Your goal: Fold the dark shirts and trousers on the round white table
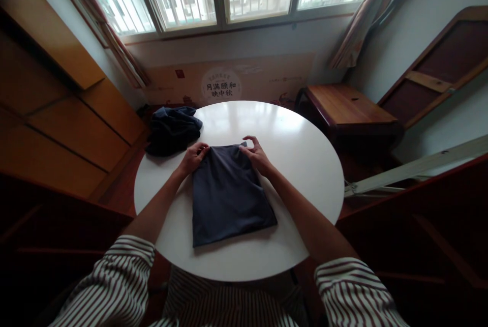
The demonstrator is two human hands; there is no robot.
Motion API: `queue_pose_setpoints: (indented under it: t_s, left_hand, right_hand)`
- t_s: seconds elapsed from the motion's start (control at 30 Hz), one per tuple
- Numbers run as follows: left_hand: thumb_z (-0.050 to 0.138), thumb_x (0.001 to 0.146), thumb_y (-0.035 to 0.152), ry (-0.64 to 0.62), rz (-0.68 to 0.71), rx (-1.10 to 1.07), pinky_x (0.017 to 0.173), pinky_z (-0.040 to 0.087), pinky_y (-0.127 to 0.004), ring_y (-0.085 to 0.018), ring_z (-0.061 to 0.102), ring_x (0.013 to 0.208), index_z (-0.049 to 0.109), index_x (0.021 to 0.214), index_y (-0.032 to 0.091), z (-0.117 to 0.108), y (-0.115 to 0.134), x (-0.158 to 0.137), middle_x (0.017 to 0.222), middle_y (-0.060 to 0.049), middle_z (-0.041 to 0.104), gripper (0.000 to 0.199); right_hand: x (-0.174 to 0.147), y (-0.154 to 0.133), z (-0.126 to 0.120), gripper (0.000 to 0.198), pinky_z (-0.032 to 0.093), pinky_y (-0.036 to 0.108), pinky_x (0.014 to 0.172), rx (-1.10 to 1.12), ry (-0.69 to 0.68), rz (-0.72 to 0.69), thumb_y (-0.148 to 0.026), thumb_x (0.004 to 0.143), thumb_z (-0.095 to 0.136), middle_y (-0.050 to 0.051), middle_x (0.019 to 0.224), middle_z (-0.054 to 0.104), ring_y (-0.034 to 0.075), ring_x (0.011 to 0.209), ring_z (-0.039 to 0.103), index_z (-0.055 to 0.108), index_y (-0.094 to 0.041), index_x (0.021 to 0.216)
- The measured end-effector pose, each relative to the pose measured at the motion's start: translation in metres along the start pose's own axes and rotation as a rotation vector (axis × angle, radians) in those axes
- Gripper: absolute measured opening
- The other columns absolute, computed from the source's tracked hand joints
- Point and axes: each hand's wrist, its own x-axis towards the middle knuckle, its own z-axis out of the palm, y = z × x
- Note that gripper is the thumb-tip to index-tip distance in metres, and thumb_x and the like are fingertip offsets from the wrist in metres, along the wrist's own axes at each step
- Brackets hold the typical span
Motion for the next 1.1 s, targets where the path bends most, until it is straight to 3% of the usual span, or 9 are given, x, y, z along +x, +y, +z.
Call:
queue_pose_setpoints:
  t_s: [0.13, 0.23, 0.43, 0.57, 0.67, 0.83, 0.97, 1.1]
  left_hand:
    - [0.052, 0.094, 0.045, -0.016, 0.018, -0.026, 0.084, 0.051, -0.031, -0.019, 0.064, 0.085, 0.066, 0.093, 0.017, 0.000, 0.002, 0.001, 0.093, -0.006, 0.069, 0.031]
    - [0.052, 0.094, 0.047, -0.026, 0.006, -0.014, 0.077, 0.050, -0.029, -0.018, 0.062, 0.079, 0.066, 0.092, 0.016, -0.003, 0.002, 0.000, 0.088, -0.006, 0.068, 0.033]
    - [0.064, 0.083, 0.058, -0.122, -0.026, 0.019, 0.070, 0.048, -0.027, -0.016, 0.058, 0.072, 0.068, 0.086, 0.016, -0.009, -0.005, -0.001, 0.081, -0.005, 0.065, 0.042]
    - [0.059, 0.086, 0.059, -0.117, -0.025, -0.045, 0.071, 0.049, -0.027, -0.016, 0.058, 0.074, 0.064, 0.086, 0.017, -0.009, -0.005, 0.000, 0.084, -0.004, 0.065, 0.043]
    - [0.056, 0.089, 0.057, -0.125, -0.029, -0.073, 0.068, 0.048, -0.026, -0.015, 0.057, 0.071, 0.063, 0.090, 0.017, -0.009, -0.005, 0.000, 0.081, -0.002, 0.064, 0.041]
    - [0.057, 0.091, 0.052, -0.153, -0.017, -0.023, 0.066, 0.045, -0.025, -0.014, 0.055, 0.068, 0.065, 0.093, 0.016, -0.012, -0.007, 0.000, 0.074, -0.001, 0.061, 0.037]
    - [0.062, 0.089, 0.046, -0.175, 0.059, -0.012, 0.074, 0.048, -0.026, -0.016, 0.059, 0.078, 0.069, 0.093, 0.015, -0.015, -0.005, 0.001, 0.087, -0.004, 0.063, 0.032]
    - [0.061, 0.091, 0.035, -0.090, 0.106, 0.043, 0.081, 0.049, -0.028, -0.017, 0.059, 0.086, 0.070, 0.090, 0.016, -0.011, -0.004, 0.001, 0.094, -0.005, 0.060, 0.021]
  right_hand:
    - [0.002, 0.003, 0.000, 0.028, 0.053, 0.032, 0.082, -0.154, 0.024, -0.047, -0.040, 0.078, 0.064, 0.006, 0.098, 0.073, 0.019, 0.091, 0.066, 0.067, -0.019, 0.098]
    - [0.005, 0.008, -0.002, 0.029, 0.051, 0.033, 0.089, -0.209, 0.086, -0.054, -0.032, 0.079, 0.059, 0.008, 0.110, 0.071, 0.020, 0.101, 0.065, 0.069, -0.018, 0.102]
    - [0.005, 0.008, -0.004, 0.045, 0.052, 0.032, 0.082, -0.230, 0.023, -0.035, -0.034, 0.082, 0.058, 0.008, 0.105, 0.070, 0.019, 0.092, 0.065, 0.062, -0.017, 0.123]
    - [0.005, 0.003, -0.002, 0.038, 0.052, 0.035, 0.087, -0.351, -0.027, -0.086, -0.042, 0.077, 0.068, 0.008, 0.102, 0.071, 0.021, 0.093, 0.065, 0.069, -0.016, 0.105]
    - [0.005, 0.003, 0.000, 0.030, 0.053, 0.034, 0.079, -0.408, -0.014, -0.109, -0.043, 0.076, 0.068, 0.006, 0.089, 0.071, 0.021, 0.082, 0.065, 0.069, -0.016, 0.091]
    - [0.005, 0.005, 0.000, 0.035, 0.050, 0.028, 0.063, -0.282, 0.015, -0.058, -0.051, 0.075, 0.066, 0.003, 0.083, 0.067, 0.017, 0.073, 0.061, 0.062, -0.018, 0.089]
    - [0.004, 0.004, 0.001, 0.042, 0.049, 0.027, 0.061, -0.186, 0.023, -0.028, -0.057, 0.072, 0.068, 0.003, 0.084, 0.067, 0.016, 0.072, 0.060, 0.059, -0.020, 0.090]
    - [0.004, 0.004, 0.000, 0.046, 0.048, 0.026, 0.058, -0.119, 0.020, -0.012, -0.061, 0.070, 0.070, 0.002, 0.082, 0.067, 0.015, 0.068, 0.059, 0.058, -0.021, 0.090]
